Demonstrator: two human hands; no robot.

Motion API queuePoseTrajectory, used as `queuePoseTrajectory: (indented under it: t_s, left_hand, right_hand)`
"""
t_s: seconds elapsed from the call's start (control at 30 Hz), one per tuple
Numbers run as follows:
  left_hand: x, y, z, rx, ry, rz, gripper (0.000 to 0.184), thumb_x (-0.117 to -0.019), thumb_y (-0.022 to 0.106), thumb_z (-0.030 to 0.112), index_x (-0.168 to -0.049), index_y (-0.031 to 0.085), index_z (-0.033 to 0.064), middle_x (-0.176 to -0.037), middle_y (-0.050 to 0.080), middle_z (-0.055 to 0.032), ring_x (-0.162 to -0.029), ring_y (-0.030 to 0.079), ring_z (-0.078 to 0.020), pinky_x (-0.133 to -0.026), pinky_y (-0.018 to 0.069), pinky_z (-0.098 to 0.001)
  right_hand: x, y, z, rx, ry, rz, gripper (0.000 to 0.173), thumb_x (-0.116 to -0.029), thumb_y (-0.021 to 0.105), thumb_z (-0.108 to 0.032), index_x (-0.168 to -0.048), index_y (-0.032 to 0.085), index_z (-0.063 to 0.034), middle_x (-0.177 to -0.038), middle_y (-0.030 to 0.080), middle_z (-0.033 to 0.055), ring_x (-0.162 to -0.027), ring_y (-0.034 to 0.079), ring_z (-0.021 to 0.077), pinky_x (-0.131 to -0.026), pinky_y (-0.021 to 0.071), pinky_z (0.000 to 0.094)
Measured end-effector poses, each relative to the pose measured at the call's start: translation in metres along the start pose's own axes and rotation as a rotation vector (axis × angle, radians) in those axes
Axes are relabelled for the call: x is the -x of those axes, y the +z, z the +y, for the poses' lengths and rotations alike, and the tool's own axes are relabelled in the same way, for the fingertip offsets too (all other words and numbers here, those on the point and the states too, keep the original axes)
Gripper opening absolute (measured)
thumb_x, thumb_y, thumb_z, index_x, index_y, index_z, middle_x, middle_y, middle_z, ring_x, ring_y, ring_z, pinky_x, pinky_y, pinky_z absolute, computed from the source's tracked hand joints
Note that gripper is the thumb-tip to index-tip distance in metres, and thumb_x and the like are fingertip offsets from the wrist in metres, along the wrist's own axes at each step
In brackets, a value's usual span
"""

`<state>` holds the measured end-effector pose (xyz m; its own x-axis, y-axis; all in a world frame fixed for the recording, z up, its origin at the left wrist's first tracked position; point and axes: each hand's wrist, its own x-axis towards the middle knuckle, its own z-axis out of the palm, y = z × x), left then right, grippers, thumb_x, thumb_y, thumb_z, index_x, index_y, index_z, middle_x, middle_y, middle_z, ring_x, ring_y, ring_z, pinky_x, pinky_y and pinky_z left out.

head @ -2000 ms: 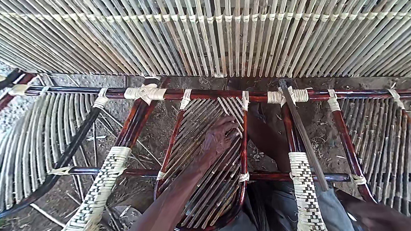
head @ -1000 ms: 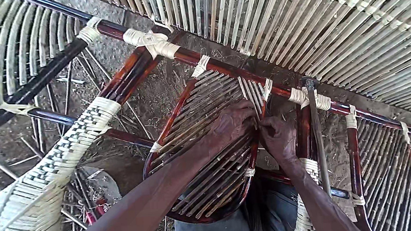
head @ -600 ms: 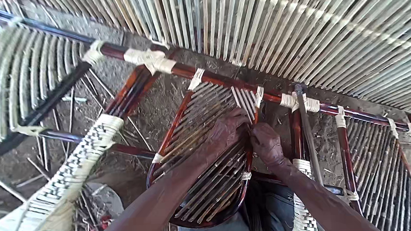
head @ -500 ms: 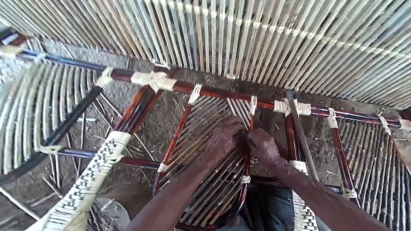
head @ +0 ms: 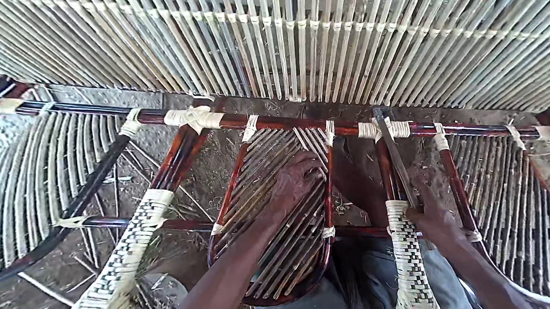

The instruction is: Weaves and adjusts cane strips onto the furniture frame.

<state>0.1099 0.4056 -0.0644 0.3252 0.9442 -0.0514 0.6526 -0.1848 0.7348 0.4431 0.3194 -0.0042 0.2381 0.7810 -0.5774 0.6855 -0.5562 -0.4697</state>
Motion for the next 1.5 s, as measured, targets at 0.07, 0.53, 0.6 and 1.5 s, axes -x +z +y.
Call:
queuePoseTrajectory:
  t_s: [0.07,0.53,0.6,1.5]
  left_hand:
    - [0.001,0.000,-0.001,-0.004,-0.003,0.001,0.019,-0.0941,0.075,0.019,-0.112,0.078,0.0120,-0.136,0.066,-0.0059,-0.128,0.061,-0.0183,-0.107,0.0520,-0.0414]
    - [0.002,-0.001,0.001,-0.003,0.063,0.040,0.018,-0.0954,0.072,0.018,-0.110,0.078,0.0096,-0.131,0.068,-0.0089,-0.130,0.060,-0.0228,-0.110,0.0491,-0.0407]
    - [0.001,-0.001,0.002,-0.001,0.063,0.043,0.017,-0.0957,0.071,0.017,-0.109,0.078,0.0086,-0.131,0.068,-0.0100,-0.130,0.060,-0.0245,-0.110,0.0489,-0.0412]
    - [0.002,-0.001,0.004,-0.006,0.061,0.045,0.015,-0.0948,0.072,0.015,-0.107,0.078,0.0092,-0.125,0.070,-0.0084,-0.121,0.065,-0.0208,-0.104,0.0529,-0.0402]
  right_hand:
    - [0.002,0.004,0.005,-0.112,0.032,0.034,0.057,-0.0933,0.065,-0.006,-0.148,0.050,-0.0128,-0.100,0.067,0.0196,-0.073,0.064,0.0328,-0.062,0.0540,0.0554]
    - [0.133,-0.019,0.074,0.132,-0.249,-0.173,0.043,-0.1051,0.054,-0.034,-0.101,0.066,0.0067,-0.067,0.062,0.0172,-0.056,0.061,0.0297,-0.054,0.0501,0.0510]
    - [0.130,-0.021,0.073,0.126,-0.308,-0.116,0.046,-0.1057,0.052,-0.036,-0.100,0.066,0.0074,-0.066,0.062,0.0170,-0.054,0.060,0.0274,-0.052,0.0497,0.0478]
    - [0.134,-0.026,0.050,0.229,-0.449,0.022,0.054,-0.1091,0.042,-0.040,-0.097,0.062,0.0086,-0.064,0.062,0.0179,-0.051,0.062,0.0270,-0.049,0.0519,0.0445]
